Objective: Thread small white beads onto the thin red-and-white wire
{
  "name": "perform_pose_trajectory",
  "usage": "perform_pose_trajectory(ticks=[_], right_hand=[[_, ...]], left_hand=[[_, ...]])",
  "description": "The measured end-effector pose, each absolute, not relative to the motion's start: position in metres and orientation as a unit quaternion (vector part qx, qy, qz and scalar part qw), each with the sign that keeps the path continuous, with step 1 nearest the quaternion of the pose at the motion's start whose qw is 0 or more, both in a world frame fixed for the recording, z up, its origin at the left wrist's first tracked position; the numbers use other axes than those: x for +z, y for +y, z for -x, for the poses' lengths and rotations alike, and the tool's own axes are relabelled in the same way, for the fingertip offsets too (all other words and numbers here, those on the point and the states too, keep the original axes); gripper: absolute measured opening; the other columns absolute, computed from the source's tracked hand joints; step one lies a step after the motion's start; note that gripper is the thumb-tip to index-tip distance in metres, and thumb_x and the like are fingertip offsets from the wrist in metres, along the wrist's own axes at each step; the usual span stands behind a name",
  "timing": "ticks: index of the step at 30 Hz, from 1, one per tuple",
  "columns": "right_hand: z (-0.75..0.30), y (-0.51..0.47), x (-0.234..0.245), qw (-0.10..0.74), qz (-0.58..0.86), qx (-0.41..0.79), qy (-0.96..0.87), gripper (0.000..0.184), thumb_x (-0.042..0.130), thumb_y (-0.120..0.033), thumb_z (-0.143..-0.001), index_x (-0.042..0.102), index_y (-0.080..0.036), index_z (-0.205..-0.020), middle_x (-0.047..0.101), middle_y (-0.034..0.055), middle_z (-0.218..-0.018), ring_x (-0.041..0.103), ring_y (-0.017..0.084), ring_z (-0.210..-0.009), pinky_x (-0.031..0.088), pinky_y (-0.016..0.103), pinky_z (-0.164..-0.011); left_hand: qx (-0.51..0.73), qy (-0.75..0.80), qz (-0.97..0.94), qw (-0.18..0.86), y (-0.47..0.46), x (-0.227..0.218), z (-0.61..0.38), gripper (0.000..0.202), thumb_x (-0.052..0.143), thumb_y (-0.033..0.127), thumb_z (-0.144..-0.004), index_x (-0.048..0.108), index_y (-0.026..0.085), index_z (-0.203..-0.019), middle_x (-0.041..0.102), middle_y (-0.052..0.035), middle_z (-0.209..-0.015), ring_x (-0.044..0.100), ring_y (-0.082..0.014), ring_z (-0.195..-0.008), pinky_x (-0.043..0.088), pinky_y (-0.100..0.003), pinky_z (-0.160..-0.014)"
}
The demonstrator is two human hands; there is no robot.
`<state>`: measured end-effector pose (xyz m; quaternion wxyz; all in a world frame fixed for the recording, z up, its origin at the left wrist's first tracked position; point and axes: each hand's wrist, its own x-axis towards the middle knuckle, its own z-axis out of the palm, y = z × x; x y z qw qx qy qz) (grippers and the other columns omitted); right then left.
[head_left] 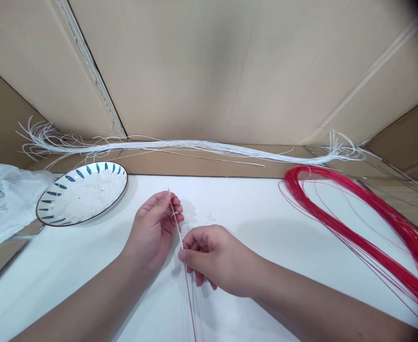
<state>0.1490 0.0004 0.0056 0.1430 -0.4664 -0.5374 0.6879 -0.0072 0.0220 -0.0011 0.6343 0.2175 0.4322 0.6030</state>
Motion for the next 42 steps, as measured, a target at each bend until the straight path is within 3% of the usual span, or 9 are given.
perform_pose_trajectory(ticks=[7, 11, 14, 23, 30, 37, 42], right_hand=[[-0.149, 0.004, 0.003, 0.178, 0.476, 0.679, -0.529, 0.014, 0.065, -0.032, -0.091, 0.063, -0.019, -0.090, 0.060, -0.0022, -0.072, 0.059, 0.010, -0.054, 0.041, 0.018, -0.041], [-0.150, 0.012, -0.003, 0.319, 0.448, 0.655, -0.518, 0.014, 0.066, -0.031, -0.091, 0.066, -0.017, -0.089, 0.058, -0.0028, -0.074, 0.051, 0.007, -0.057, 0.042, 0.020, -0.051], [-0.151, 0.018, -0.005, 0.365, 0.407, 0.671, -0.500, 0.023, 0.070, -0.038, -0.088, 0.068, -0.015, -0.089, 0.054, -0.0046, -0.067, 0.043, 0.006, -0.051, 0.035, 0.021, -0.047], [-0.152, 0.019, -0.003, 0.380, 0.412, 0.680, -0.473, 0.029, 0.079, -0.043, -0.078, 0.068, -0.016, -0.077, 0.059, -0.0030, -0.061, 0.044, 0.007, -0.047, 0.031, 0.022, -0.043], [-0.150, 0.018, -0.005, 0.421, 0.408, 0.671, -0.453, 0.031, 0.077, -0.045, -0.081, 0.067, -0.016, -0.080, 0.064, -0.0006, -0.065, 0.058, 0.011, -0.053, 0.045, 0.022, -0.047], [-0.152, 0.013, -0.005, 0.416, 0.446, 0.625, -0.487, 0.022, 0.074, -0.038, -0.086, 0.070, -0.016, -0.087, 0.065, -0.0009, -0.069, 0.059, 0.010, -0.055, 0.048, 0.023, -0.051], [-0.154, 0.009, -0.005, 0.392, 0.482, 0.536, -0.572, 0.016, 0.065, -0.033, -0.092, 0.069, -0.019, -0.086, 0.065, -0.0007, -0.069, 0.057, 0.012, -0.059, 0.048, 0.026, -0.055]], left_hand=[[0.586, 0.431, -0.238, 0.643, 0.020, 0.000, 0.004, 0.019, 0.085, 0.030, -0.078, 0.072, 0.017, -0.074, 0.067, -0.0002, -0.074, 0.062, -0.0093, -0.065, 0.056, -0.019, -0.065], [0.551, 0.425, -0.267, 0.667, 0.018, 0.001, 0.003, 0.021, 0.089, 0.033, -0.071, 0.077, 0.016, -0.076, 0.073, -0.0053, -0.085, 0.067, -0.0154, -0.075, 0.058, -0.026, -0.070], [0.520, 0.426, -0.294, 0.680, 0.016, 0.001, 0.002, 0.021, 0.092, 0.031, -0.067, 0.079, 0.015, -0.073, 0.074, -0.0079, -0.095, 0.069, -0.0190, -0.080, 0.059, -0.029, -0.070], [0.522, 0.431, -0.357, 0.644, 0.014, -0.004, 0.002, 0.015, 0.087, 0.030, -0.076, 0.080, 0.017, -0.073, 0.073, -0.0056, -0.095, 0.069, -0.0163, -0.077, 0.057, -0.028, -0.068], [0.507, 0.398, -0.400, 0.652, 0.014, -0.003, -0.001, 0.017, 0.077, 0.028, -0.086, 0.077, 0.018, -0.072, 0.062, -0.0013, -0.065, 0.061, -0.0168, -0.056, 0.054, -0.036, -0.057], [0.516, 0.433, -0.394, 0.625, 0.014, -0.006, 0.000, 0.012, 0.082, 0.026, -0.080, 0.079, 0.019, -0.071, 0.069, -0.0052, -0.082, 0.064, -0.0186, -0.069, 0.055, -0.036, -0.063], [0.527, 0.489, -0.397, 0.571, 0.012, -0.008, 0.002, 0.011, 0.088, 0.028, -0.071, 0.082, 0.019, -0.071, 0.076, -0.0072, -0.096, 0.068, -0.0196, -0.085, 0.056, -0.031, -0.078]])
